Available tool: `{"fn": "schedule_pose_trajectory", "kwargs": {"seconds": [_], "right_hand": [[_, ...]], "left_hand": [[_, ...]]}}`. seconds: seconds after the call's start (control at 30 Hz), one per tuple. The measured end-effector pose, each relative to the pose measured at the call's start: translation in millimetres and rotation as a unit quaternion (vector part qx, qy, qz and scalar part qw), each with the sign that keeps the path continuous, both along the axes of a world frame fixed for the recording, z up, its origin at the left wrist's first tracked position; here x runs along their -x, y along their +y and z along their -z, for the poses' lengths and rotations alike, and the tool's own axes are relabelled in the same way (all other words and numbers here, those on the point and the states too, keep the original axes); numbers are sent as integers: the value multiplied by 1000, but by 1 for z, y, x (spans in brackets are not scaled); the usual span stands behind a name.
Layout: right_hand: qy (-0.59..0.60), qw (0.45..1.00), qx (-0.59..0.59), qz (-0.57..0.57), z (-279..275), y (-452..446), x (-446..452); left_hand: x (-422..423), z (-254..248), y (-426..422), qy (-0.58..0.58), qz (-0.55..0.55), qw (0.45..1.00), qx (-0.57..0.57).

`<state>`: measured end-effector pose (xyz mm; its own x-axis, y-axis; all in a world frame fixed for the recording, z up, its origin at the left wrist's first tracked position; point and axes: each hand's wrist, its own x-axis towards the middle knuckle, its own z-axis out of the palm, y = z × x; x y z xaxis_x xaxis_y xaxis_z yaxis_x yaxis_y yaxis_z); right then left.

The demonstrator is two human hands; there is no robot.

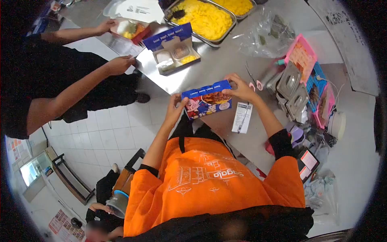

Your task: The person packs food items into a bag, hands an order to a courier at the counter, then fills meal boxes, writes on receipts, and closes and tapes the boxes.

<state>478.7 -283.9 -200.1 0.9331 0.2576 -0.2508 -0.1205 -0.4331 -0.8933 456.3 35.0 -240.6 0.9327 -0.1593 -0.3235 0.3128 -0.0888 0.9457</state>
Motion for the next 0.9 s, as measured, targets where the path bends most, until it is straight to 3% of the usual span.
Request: {"fn": "schedule_pose_trajectory", "kwargs": {"seconds": [0.07, 0.2, 0.3, 0.4, 0.5, 0.6, 0.7, 0.8, 0.9], "right_hand": [[11, 997, -64, 39, 26, 5, -6], [120, 992, -9, 40, 20, 10, -10], [88, 992, 74, 46, 17, 12, -13], [111, 993, -27, 37, 33, 9, -19], [121, 992, 11, 35, 24, 8, -19], [110, 993, 31, 40, 44, -2, -16], [146, 986, -41, 72, 47, -3, -10], [105, 990, 45, 81, 48, 2, -8], [171, 971, 64, 153, 28, 15, -4]], "left_hand": [[-7, -12, 1, 55, -4, 998, 2], [-18, -2, 12, 133, 4, 987, 86], [-27, 6, 16, 188, 20, 977, 102], [-31, -1, 12, 214, 23, 972, 93], [-31, 2, 7, 193, 24, 978, 70], [-35, 10, 6, 150, 106, 983, -27], [-38, 22, 3, 150, 92, 983, -49], [-30, 14, -8, 58, -19, 993, -103], [-38, 39, -2, 54, 27, 989, -134]]}}
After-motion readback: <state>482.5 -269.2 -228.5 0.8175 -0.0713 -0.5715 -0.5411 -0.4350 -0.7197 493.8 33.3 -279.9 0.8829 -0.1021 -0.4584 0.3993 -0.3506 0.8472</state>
